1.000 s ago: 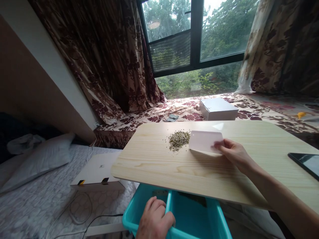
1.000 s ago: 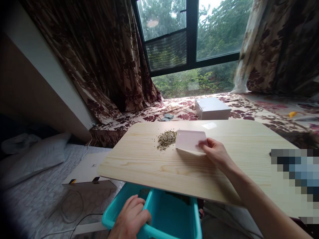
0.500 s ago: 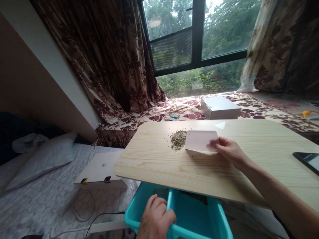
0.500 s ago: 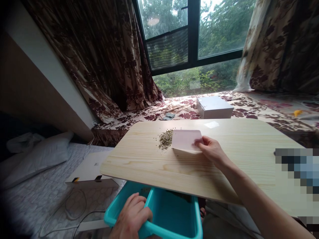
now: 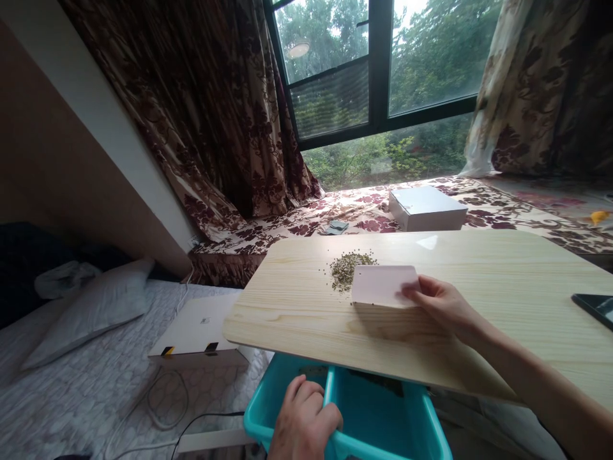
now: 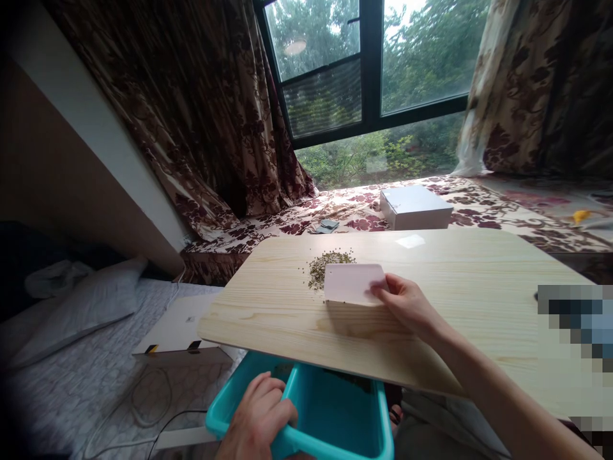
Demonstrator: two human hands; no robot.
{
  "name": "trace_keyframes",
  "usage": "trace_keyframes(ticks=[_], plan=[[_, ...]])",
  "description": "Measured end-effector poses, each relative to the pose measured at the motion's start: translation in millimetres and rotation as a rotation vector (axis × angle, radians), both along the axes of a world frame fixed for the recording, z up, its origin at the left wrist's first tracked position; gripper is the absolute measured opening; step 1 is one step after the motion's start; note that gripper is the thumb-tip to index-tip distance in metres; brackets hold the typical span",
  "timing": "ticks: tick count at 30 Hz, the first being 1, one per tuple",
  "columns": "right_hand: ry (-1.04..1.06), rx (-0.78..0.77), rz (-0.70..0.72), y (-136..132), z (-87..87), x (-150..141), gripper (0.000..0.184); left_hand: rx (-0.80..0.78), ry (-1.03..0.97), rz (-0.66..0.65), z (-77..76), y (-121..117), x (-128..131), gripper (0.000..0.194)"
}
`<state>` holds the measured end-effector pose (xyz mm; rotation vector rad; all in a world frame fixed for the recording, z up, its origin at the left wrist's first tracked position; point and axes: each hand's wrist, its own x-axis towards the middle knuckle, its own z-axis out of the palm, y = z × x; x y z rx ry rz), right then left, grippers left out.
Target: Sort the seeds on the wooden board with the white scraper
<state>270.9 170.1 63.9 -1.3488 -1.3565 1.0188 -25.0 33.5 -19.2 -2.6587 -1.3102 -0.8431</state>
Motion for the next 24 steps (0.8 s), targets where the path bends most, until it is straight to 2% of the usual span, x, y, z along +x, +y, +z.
trace_keyframes(ticks=[5,9,11,14,18,20,24], plan=[[0.007,0.006,0.055,-17.8,2.7,0.2,0.052,-0.01,0.013,0.023,-2.4,0.0,0.9,0.05],[0.012,0.035,-0.019,-22.6,3.0,8.2,0.05,0.006,0.01,0.014,2.3,0.8,1.6,0.042],[-0.006,0.061,-0.049,-29.1,-2.7,12.7,0.049,0.002,0.018,0.015,4.7,1.2,1.4,0.031],[-0.036,0.09,-0.064,-50.1,-15.3,13.6,0.045,-0.008,0.026,0.012,6.9,1.6,1.0,0.027],[-0.045,0.063,0.024,-76.2,-22.3,1.8,0.039,-0.02,0.029,0.016,9.8,1.3,0.6,0.02],[0.002,0.078,0.039,-74.6,-19.0,-5.4,0.038,-0.031,0.027,0.013,11.7,0.4,-0.9,0.017],[0.086,0.14,-0.059,-47.4,-7.3,-14.9,0.043,-0.016,0.041,0.035,13.3,-3.5,-12.2,0.016]])
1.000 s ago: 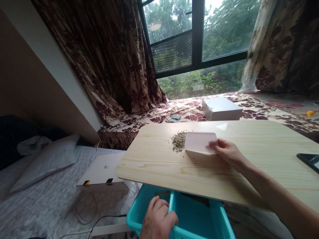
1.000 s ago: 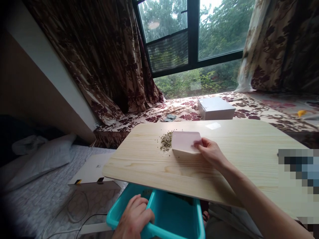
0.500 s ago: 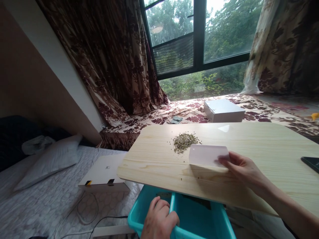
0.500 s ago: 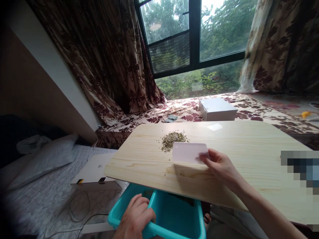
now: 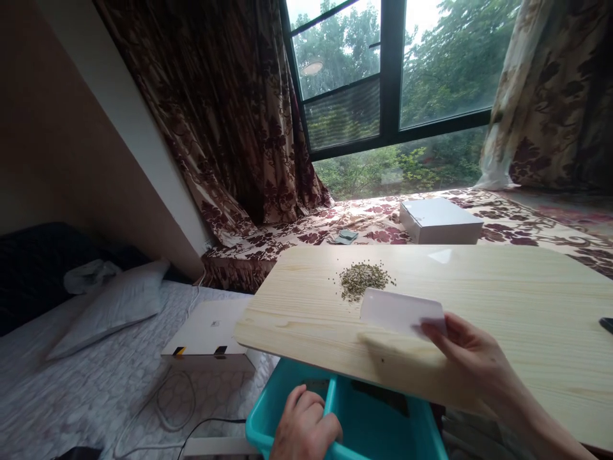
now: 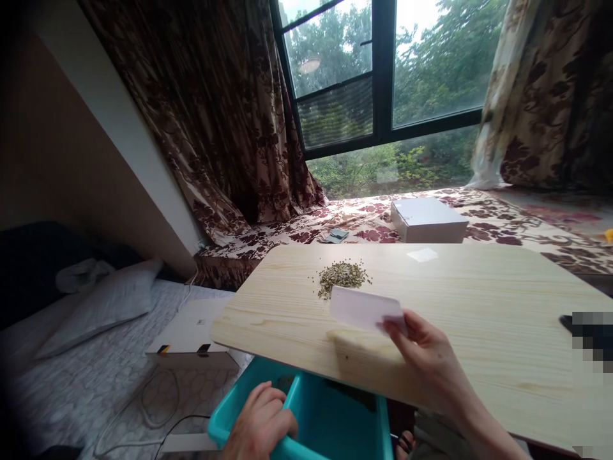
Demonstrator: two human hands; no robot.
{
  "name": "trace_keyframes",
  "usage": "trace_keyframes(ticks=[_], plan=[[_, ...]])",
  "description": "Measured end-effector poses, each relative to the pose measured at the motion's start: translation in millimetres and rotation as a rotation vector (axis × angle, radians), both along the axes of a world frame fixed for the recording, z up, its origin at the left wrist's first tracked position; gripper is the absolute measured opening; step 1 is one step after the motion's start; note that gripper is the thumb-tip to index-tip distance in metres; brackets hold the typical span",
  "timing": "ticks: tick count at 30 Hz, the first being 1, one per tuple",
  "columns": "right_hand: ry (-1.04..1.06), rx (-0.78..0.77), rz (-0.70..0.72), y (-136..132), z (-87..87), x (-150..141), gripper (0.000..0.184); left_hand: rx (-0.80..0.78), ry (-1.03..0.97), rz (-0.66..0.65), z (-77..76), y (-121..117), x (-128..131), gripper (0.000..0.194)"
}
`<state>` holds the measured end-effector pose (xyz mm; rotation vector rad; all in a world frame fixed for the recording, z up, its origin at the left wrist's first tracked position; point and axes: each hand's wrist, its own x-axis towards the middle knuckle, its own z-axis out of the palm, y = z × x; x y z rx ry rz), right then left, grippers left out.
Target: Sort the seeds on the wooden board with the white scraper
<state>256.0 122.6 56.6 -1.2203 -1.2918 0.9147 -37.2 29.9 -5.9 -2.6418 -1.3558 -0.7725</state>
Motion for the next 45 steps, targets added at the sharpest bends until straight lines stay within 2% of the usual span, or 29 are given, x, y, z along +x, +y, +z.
trace_keyframes(ticks=[2,4,7,11,14,17,19,22,25,28,30,32,35,40,45], plan=[[-0.01,-0.005,-0.016,11.7,4.1,-3.8,0.042,0.007,0.03,0.041,-0.2,-2.8,-9.5,0.014],[-0.026,-0.018,-0.022,16.2,5.3,-8.8,0.041,-0.006,0.05,0.082,1.1,-5.7,-19.1,0.026],[-0.028,-0.036,-0.009,11.2,2.4,-17.8,0.041,-0.036,0.032,0.11,8.5,-9.0,-27.6,0.042],[-0.081,-0.059,0.071,-1.1,-5.1,-22.1,0.038,-0.065,-0.022,0.081,19.0,-9.7,-22.8,0.045],[-0.084,-0.044,0.044,-7.9,-8.5,-9.9,0.037,-0.065,-0.094,0.093,13.3,-9.1,-12.2,0.048],[-0.126,-0.05,-0.1,-16.6,-9.9,11.7,0.034,-0.044,-0.179,0.156,2.4,-8.4,-2.6,0.053],[-0.212,-0.065,-0.142,-25.3,-11.6,24.7,0.031,-0.032,-0.183,0.149,1.8,-7.9,1.4,0.053],[-0.262,-0.094,-0.148,-39.4,-14.7,33.9,0.029,-0.062,-0.115,0.083,15.9,-7.4,4.4,0.051],[-0.21,-0.13,-0.097,-45.8,-14.2,31.8,0.03,-0.105,-0.067,0.042,32.5,-6.9,6.1,0.051],[-0.132,-0.118,-0.092,-37.0,-9.4,24.9,0.036,-0.106,-0.063,0.04,32.6,-6.0,7.7,0.049],[-0.083,-0.086,-0.118,-24.1,-5.7,19.6,0.039,-0.094,-0.086,0.063,23.2,-5.2,8.5,0.049],[-0.047,-0.067,-0.099,-9.3,-2.7,13.7,0.041,-0.045,-0.156,0.106,11.4,-4.1,8.9,0.053],[-0.012,-0.022,-0.043,9.8,0.4,2.8,0.04,-0.057,-0.211,0.123,-0.5,-2.3,8.5,0.054],[-0.023,0.041,0.036,27.4,7.6,-15.2,0.038,-0.071,-0.222,0.112,-2.5,-1.4,7.0,0.052],[-0.072,0.078,-0.012,36.5,14.5,-16.4,0.031,-0.09,-0.218,0.109,-2.7,-2.1,6.4,0.054]])
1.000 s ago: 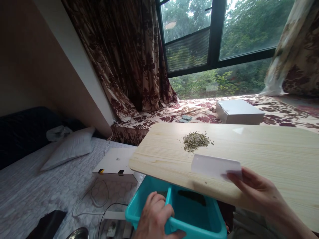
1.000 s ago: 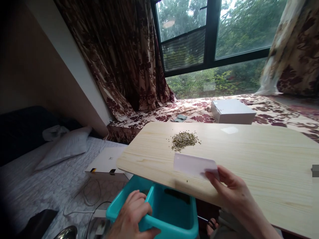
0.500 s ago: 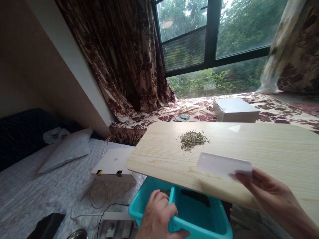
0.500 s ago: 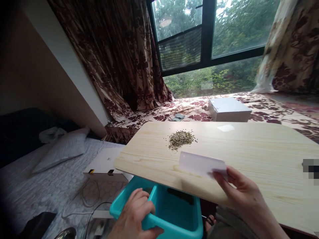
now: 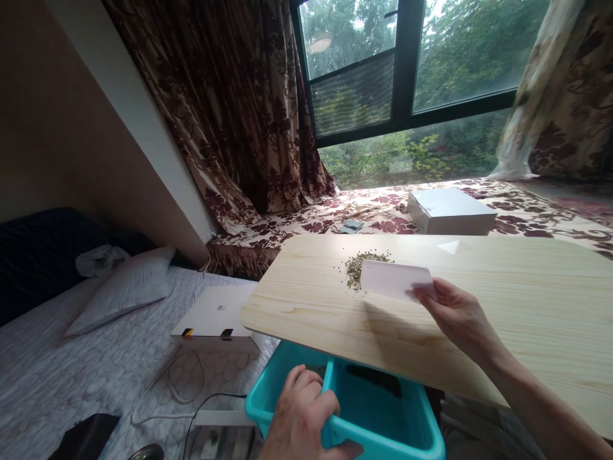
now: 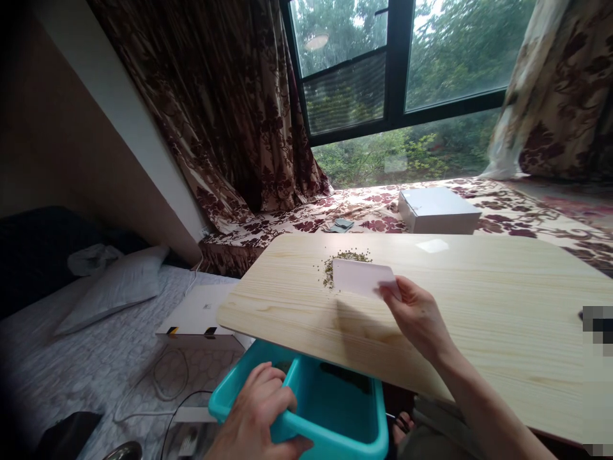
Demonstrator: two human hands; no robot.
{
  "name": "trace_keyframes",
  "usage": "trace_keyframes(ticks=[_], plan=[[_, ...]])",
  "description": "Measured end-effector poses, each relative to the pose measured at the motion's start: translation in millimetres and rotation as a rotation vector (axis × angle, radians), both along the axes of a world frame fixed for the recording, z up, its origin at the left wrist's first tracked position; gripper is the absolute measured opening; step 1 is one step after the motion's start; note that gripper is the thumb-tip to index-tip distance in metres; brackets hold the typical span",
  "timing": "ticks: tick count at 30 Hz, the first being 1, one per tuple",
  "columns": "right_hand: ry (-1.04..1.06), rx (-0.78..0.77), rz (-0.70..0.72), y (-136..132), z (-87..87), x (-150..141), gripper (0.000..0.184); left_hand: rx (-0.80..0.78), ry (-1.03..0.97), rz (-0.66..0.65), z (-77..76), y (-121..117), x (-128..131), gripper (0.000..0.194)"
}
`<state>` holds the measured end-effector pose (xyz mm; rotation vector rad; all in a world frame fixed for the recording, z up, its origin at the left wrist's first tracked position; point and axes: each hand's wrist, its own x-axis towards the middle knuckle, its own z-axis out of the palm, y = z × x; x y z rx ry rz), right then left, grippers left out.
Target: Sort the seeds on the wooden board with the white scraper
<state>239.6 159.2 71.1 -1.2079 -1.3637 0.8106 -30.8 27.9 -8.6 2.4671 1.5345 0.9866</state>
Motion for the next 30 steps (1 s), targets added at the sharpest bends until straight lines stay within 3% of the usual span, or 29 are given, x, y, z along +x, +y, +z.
trace_keyframes(ticks=[10,30], plan=[[-0.109,0.009,-0.006,2.5,-2.9,10.8,0.023,-0.002,-0.016,-0.015,-3.1,1.5,1.8,0.059],[-0.1,-0.001,0.022,2.2,-6.5,12.1,0.021,0.047,0.021,-0.028,-11.7,2.8,-1.1,0.056]])
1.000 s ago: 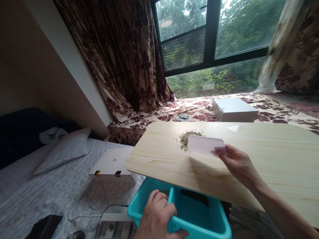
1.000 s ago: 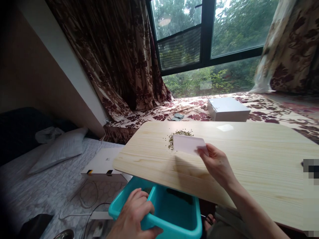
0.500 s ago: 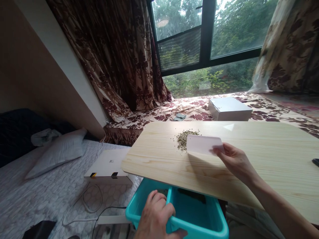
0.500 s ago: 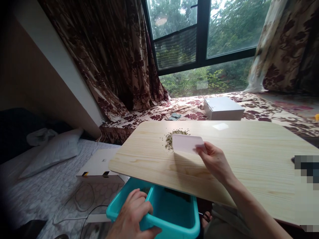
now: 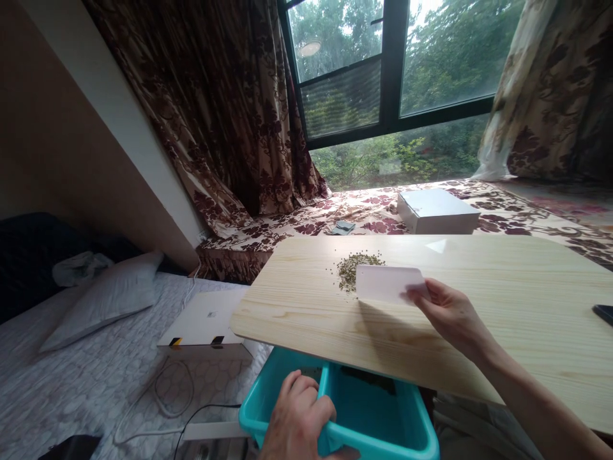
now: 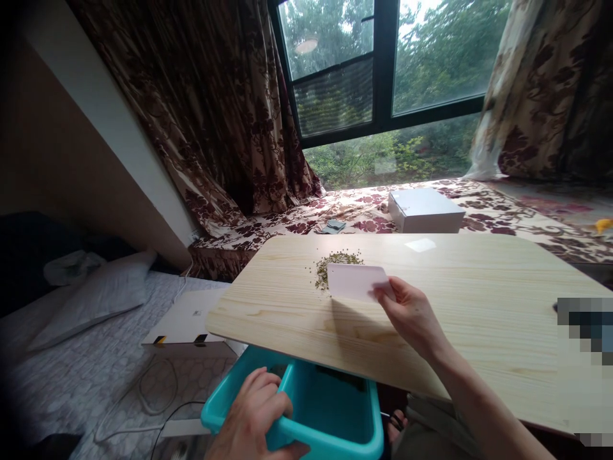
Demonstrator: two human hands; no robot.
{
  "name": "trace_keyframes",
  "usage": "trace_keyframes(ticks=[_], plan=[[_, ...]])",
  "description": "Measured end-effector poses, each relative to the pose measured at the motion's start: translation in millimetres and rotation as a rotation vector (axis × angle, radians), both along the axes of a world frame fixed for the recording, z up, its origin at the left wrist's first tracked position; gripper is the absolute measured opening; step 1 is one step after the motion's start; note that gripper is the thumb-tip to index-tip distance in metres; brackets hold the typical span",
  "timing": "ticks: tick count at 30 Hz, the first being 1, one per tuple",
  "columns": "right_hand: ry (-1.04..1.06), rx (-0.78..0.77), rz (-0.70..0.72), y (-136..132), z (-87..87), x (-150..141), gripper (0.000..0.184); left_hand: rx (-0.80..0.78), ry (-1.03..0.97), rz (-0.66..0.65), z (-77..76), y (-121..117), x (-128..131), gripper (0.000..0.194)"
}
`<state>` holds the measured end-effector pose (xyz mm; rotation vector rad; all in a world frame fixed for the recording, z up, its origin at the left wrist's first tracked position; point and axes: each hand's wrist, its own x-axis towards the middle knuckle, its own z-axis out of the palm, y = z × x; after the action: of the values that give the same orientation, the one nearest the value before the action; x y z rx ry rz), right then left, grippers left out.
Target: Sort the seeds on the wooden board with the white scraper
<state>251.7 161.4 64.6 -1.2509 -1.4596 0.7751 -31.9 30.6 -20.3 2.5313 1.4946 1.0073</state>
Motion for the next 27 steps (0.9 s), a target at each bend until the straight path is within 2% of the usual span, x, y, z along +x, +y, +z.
trace_keyframes(ticks=[4,9,17,20,25,27], plan=[[-0.028,-0.006,-0.03,2.1,-0.2,-1.5,0.022,0.001,0.043,-0.028,-2.2,0.9,-2.0,0.053],[-0.003,-0.016,-0.012,-2.1,2.8,-2.3,0.021,0.003,-0.018,0.001,0.7,0.4,1.0,0.057],[0.014,0.0,0.007,-5.7,1.1,-2.9,0.022,-0.01,-0.036,0.003,5.2,-0.8,3.6,0.05],[0.02,-0.006,0.017,-6.7,1.0,-5.3,0.023,-0.045,-0.024,0.026,17.9,-5.1,7.4,0.052],[-0.002,-0.025,-0.027,-4.4,-0.6,-10.3,0.026,-0.158,0.033,0.039,50.6,-12.1,12.7,0.046],[-0.029,-0.046,-0.023,-3.3,-1.6,-10.8,0.027,-0.177,0.034,0.059,56.6,-12.8,13.1,0.047]])
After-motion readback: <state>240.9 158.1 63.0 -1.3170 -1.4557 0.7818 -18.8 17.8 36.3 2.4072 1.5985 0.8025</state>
